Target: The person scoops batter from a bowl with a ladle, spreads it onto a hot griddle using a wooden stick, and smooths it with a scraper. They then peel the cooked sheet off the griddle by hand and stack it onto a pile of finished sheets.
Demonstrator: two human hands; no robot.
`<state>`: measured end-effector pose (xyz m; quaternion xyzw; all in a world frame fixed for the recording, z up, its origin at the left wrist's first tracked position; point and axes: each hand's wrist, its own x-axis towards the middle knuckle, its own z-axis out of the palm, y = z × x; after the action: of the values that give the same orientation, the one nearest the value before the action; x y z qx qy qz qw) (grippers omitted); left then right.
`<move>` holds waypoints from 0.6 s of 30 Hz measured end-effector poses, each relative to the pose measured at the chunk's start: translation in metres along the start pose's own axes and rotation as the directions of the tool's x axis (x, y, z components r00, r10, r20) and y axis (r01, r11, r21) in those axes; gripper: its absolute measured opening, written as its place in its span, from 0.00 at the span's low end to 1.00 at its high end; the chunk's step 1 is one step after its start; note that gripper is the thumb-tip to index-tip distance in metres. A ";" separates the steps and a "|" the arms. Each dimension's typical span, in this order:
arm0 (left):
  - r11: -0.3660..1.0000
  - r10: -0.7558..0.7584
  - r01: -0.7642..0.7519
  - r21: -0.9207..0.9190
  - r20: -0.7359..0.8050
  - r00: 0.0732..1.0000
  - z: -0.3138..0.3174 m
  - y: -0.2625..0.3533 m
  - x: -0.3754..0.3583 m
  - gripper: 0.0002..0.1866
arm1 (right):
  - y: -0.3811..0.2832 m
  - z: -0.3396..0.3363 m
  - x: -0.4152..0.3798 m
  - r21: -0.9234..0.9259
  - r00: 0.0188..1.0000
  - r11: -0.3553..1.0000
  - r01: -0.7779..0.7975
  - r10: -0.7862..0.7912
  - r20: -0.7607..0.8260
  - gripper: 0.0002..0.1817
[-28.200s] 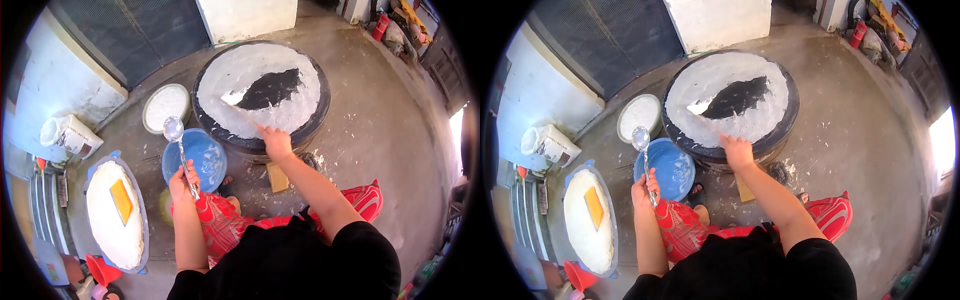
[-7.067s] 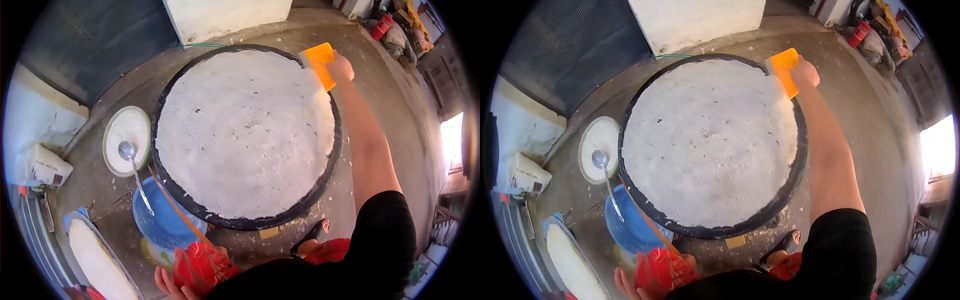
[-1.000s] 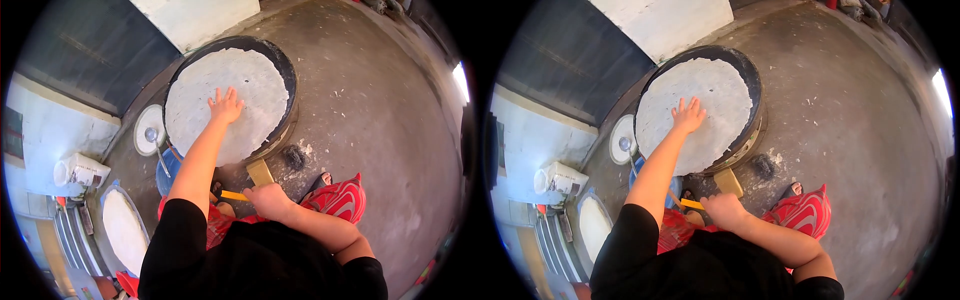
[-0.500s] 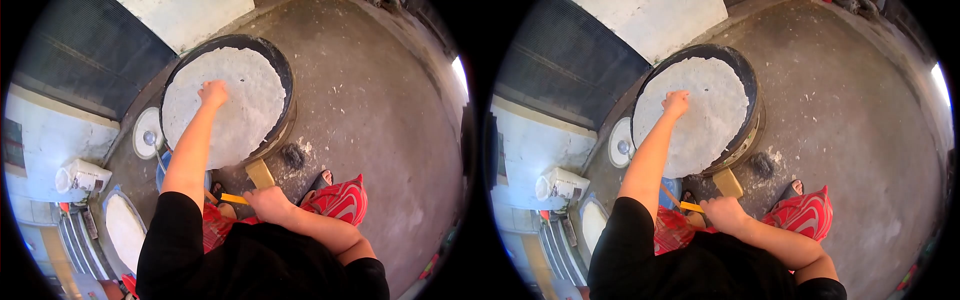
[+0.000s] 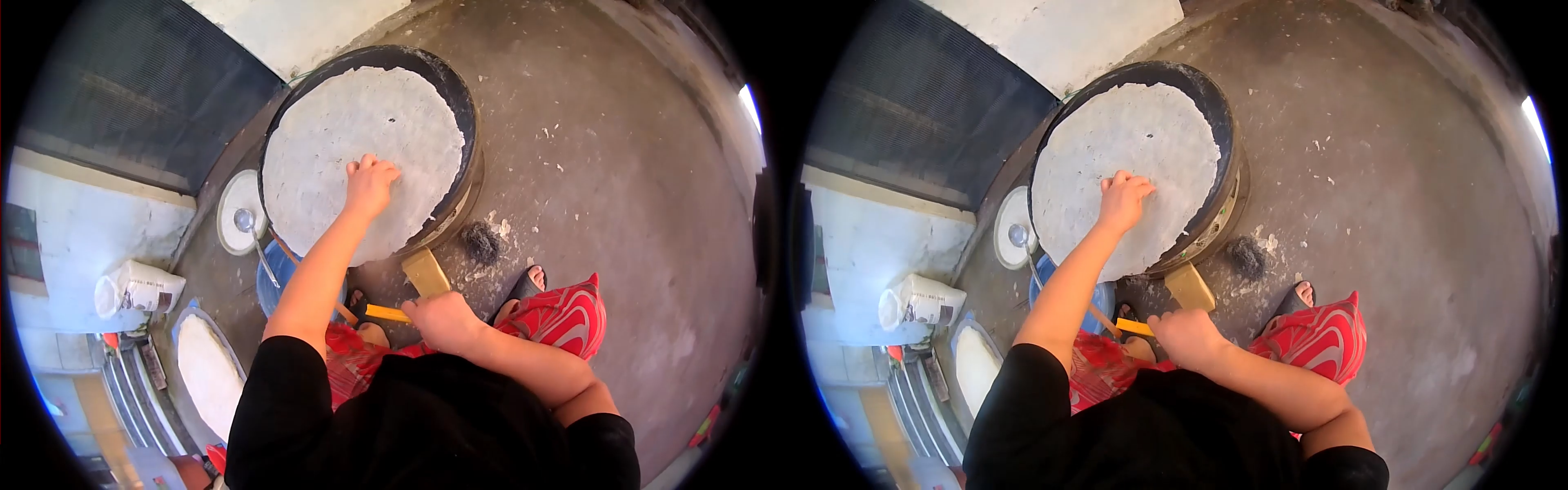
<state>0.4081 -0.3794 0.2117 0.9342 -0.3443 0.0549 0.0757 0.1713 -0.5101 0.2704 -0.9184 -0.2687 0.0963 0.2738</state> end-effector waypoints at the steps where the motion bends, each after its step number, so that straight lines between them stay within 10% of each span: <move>1: 1.000 -0.017 0.017 -0.003 0.036 0.999 -0.002 0.001 0.000 0.14 | 0.000 -0.002 0.000 -0.005 1.000 1.000 0.004 -0.004 0.003 0.09; 11: 0.964 -0.222 0.202 -0.175 -0.104 0.970 -0.045 -0.040 -0.076 0.15 | 0.007 -0.002 -0.001 0.081 0.974 0.979 -0.185 0.194 -0.115 0.11; 18: 0.947 -0.288 0.247 0.203 0.203 0.936 -0.064 -0.045 -0.168 0.50 | 0.017 0.000 -0.005 0.093 0.927 0.953 -0.289 0.303 -0.220 0.13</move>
<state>0.3072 -0.2270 0.2438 0.9754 -0.2140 -0.0345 -0.0401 0.1746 -0.5243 0.2613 -0.9448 -0.0905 0.0368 0.3127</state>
